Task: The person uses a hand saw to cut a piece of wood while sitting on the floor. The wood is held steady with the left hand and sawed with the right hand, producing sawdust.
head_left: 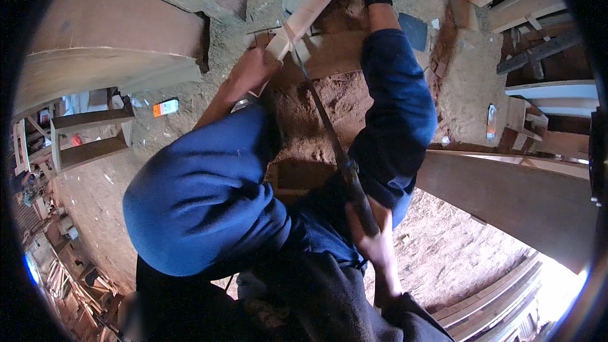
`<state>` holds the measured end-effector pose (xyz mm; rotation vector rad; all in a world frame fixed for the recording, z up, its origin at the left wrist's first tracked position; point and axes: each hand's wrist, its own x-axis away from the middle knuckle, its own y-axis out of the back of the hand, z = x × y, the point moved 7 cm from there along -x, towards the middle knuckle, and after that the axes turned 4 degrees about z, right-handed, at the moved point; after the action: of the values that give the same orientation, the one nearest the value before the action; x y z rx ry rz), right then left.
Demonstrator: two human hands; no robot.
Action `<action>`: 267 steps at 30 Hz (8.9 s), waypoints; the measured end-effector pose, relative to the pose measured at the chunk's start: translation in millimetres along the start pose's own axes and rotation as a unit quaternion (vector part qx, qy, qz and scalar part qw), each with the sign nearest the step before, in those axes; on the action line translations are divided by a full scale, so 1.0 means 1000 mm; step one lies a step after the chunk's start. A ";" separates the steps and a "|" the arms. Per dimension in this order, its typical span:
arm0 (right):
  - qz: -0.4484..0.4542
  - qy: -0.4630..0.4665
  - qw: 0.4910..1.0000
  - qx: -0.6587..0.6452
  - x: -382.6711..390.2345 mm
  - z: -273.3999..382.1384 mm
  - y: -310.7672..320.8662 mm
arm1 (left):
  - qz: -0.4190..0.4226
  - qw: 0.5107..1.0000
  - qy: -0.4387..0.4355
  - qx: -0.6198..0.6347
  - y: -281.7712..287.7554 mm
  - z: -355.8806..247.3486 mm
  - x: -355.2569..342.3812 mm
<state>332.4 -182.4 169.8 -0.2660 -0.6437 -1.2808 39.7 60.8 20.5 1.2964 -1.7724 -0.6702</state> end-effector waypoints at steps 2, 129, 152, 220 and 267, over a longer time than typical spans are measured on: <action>-0.022 -0.007 1.000 -0.005 0.011 -0.007 -0.001 | 0.008 1.000 -0.015 0.013 -0.009 -0.003 -0.003; -0.048 0.116 0.991 -0.038 -0.030 -0.009 -0.030 | 0.069 0.993 -0.074 0.055 -0.004 0.007 -0.014; -0.046 0.109 0.992 -0.037 -0.022 -0.017 -0.028 | 0.071 0.993 -0.030 0.085 -0.007 0.016 -0.014; -0.042 0.078 0.996 -0.019 -0.034 -0.021 -0.025 | 0.075 0.994 -0.054 0.054 -0.011 0.002 -0.014; -0.047 0.114 0.992 -0.018 -0.018 -0.025 -0.026 | 0.098 0.991 0.013 0.091 -0.012 0.011 -0.012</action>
<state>312.7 -188.2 135.0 -0.1172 -0.4430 -1.3895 37.7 68.0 1.0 1.2224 -1.9448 -0.3890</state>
